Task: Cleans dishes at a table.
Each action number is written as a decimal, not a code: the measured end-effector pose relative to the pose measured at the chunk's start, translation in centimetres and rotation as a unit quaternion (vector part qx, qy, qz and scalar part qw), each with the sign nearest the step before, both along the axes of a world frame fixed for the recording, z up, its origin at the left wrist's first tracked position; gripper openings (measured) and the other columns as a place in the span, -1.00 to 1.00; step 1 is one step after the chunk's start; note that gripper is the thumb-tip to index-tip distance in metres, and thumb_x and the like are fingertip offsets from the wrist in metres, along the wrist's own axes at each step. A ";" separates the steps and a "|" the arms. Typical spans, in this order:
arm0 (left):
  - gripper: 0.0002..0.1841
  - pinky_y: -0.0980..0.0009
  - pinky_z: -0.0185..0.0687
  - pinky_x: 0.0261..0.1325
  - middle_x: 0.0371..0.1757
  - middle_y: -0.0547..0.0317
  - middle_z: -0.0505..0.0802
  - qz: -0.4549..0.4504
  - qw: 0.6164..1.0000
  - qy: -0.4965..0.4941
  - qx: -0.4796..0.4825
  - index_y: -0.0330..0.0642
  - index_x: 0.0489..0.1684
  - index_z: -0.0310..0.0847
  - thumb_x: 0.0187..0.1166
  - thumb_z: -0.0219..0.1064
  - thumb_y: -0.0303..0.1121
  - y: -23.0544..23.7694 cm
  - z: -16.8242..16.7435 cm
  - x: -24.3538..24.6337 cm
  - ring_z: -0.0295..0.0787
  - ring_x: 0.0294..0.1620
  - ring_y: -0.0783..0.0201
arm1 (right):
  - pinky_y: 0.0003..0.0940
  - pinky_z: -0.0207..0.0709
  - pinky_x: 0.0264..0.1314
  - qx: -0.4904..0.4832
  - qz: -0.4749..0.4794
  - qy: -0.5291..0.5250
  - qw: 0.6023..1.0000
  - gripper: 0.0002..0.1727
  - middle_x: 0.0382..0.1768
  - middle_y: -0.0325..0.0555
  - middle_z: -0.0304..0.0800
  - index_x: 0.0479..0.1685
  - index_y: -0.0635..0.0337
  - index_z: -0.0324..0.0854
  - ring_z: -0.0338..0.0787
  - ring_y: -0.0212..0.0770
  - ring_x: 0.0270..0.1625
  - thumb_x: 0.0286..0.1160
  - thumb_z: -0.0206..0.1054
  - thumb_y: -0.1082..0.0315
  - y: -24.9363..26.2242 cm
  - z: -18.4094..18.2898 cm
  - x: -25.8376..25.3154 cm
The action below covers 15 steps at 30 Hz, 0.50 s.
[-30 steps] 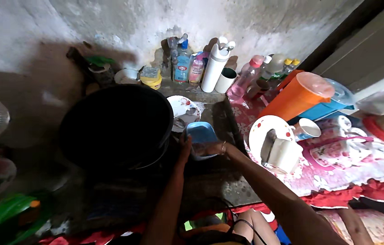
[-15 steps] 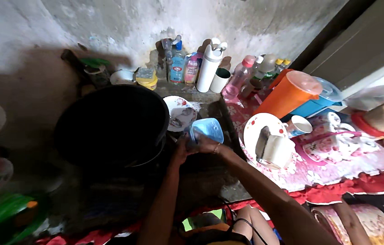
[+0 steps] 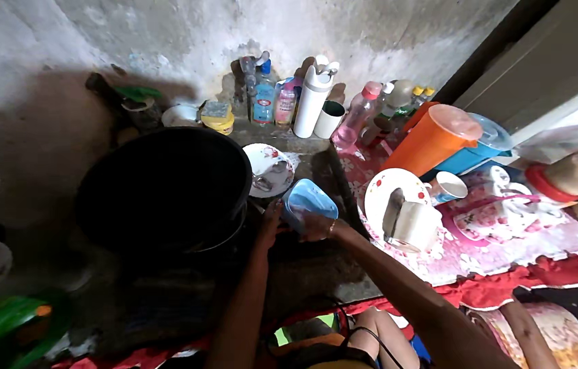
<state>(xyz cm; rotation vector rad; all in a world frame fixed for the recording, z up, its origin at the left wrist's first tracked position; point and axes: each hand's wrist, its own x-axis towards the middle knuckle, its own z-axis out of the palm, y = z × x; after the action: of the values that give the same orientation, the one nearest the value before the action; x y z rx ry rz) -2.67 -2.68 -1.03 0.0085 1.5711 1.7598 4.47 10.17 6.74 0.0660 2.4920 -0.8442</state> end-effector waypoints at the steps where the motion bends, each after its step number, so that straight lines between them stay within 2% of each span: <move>1: -0.47 -0.10 0.68 0.20 0.59 -0.36 0.49 0.001 1.000 0.004 -0.007 -0.17 0.79 0.16 0.92 -0.08 -0.15 0.0 0.1 -0.1 0.65 0.35 -0.20 | 0.15 0.20 0.73 0.029 0.034 -0.032 0.998 -0.19 0.60 0.44 0.40 0.69 0.47 0.25 0.42 0.27 0.66 0.36 0.49 0.56 0.3 0.0 0.5; 3: -0.49 -0.08 0.66 0.25 0.59 -0.35 0.50 0.006 1.000 0.016 -0.015 -0.20 0.76 0.21 0.92 -0.05 -0.19 0.2 0.2 -0.2 0.64 0.37 -0.18 | 0.19 0.15 0.75 0.050 0.047 -0.049 0.996 -0.23 0.62 0.45 0.38 0.70 0.48 0.27 0.37 0.32 0.69 0.39 0.43 0.61 0.6 -0.5 1.4; 6: -0.48 -0.07 0.54 0.43 0.65 -0.34 0.44 0.017 1.000 0.010 0.001 -0.24 0.78 0.18 0.92 -0.06 -0.20 0.4 0.0 -0.3 0.53 0.52 -0.16 | 0.18 0.24 0.70 0.056 -0.022 -0.022 0.998 -0.38 0.51 0.48 0.52 0.63 0.50 0.35 0.50 0.35 0.60 0.57 0.35 0.48 0.1 -0.5 1.3; 8: -0.44 -0.08 0.60 0.36 0.62 -0.31 0.48 0.014 0.999 -0.031 0.022 -0.15 0.82 0.09 0.91 -0.06 -0.11 0.6 -0.6 -0.4 0.57 0.47 -0.15 | 0.15 0.40 0.59 0.035 -0.154 0.040 0.987 -0.43 0.32 0.46 0.69 0.46 0.51 0.51 0.67 0.30 0.44 0.57 0.41 0.29 -0.1 -1.0 0.4; 9: -0.42 -0.09 0.62 0.33 0.60 -0.29 0.51 -0.004 0.998 -0.049 0.026 -0.11 0.82 0.08 0.90 -0.06 -0.06 0.7 -0.7 -0.2 0.60 0.45 -0.15 | 0.09 0.46 0.52 -0.010 -0.243 0.061 0.968 -0.43 0.25 0.41 0.72 0.38 0.51 0.55 0.71 0.21 0.35 0.53 0.47 0.24 -0.2 -1.2 -0.3; 10: -0.41 -0.12 0.65 0.31 0.59 -0.27 0.53 -0.028 0.997 -0.062 0.027 -0.10 0.82 0.08 0.90 -0.06 -0.03 0.7 -0.5 0.0 0.61 0.45 -0.15 | -0.01 0.51 0.42 -0.068 -0.320 0.084 0.941 -0.45 0.17 0.33 0.74 0.32 0.49 0.56 0.73 0.09 0.24 0.49 0.52 0.25 -0.2 -1.7 -1.0; 11: -0.41 -0.15 0.64 0.33 0.62 -0.25 0.50 -0.047 0.995 -0.079 0.029 -0.10 0.82 0.07 0.90 -0.09 -0.01 0.6 -0.3 0.1 0.58 0.49 -0.16 | -0.10 0.54 0.37 -0.129 -0.363 0.101 0.917 -0.46 0.15 0.28 0.73 0.34 0.48 0.53 0.72 -0.01 0.18 0.48 0.52 0.32 -0.1 -2.0 -1.4; 12: -0.41 -0.16 0.64 0.34 0.64 -0.23 0.48 -0.055 0.994 -0.092 0.031 -0.10 0.83 0.05 0.91 -0.13 0.00 0.6 0.1 0.2 0.57 0.51 -0.16 | -0.18 0.55 0.39 -0.177 -0.354 0.110 0.912 -0.45 0.21 0.26 0.72 0.41 0.48 0.48 0.72 -0.07 0.22 0.48 0.50 0.40 -0.1 -2.3 -1.4; 13: -0.41 -0.12 0.65 0.31 0.62 -0.23 0.50 -0.051 0.993 -0.098 0.029 -0.11 0.81 0.07 0.92 -0.17 0.00 0.6 0.3 0.2 0.59 0.47 -0.14 | -0.23 0.51 0.47 -0.195 -0.290 0.102 0.931 -0.39 0.31 0.28 0.67 0.51 0.49 0.40 0.69 -0.09 0.32 0.48 0.46 0.46 0.0 -2.2 -1.0; 15: -0.40 -0.06 0.66 0.28 0.55 -0.26 0.55 -0.034 0.995 -0.092 0.016 -0.18 0.77 0.13 0.91 -0.20 0.03 0.6 0.1 -0.1 0.63 0.39 -0.11 | -0.14 0.28 0.72 -0.122 -0.090 0.055 0.987 -0.28 0.56 0.38 0.49 0.64 0.51 0.29 0.52 0.05 0.61 0.44 0.45 0.54 0.0 -1.2 -0.1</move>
<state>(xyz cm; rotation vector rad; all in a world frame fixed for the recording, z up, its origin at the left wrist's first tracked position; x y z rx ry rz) -2.77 -2.08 -0.95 -0.0813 1.3952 1.6832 4.38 10.21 5.55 0.1665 2.4906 -1.2526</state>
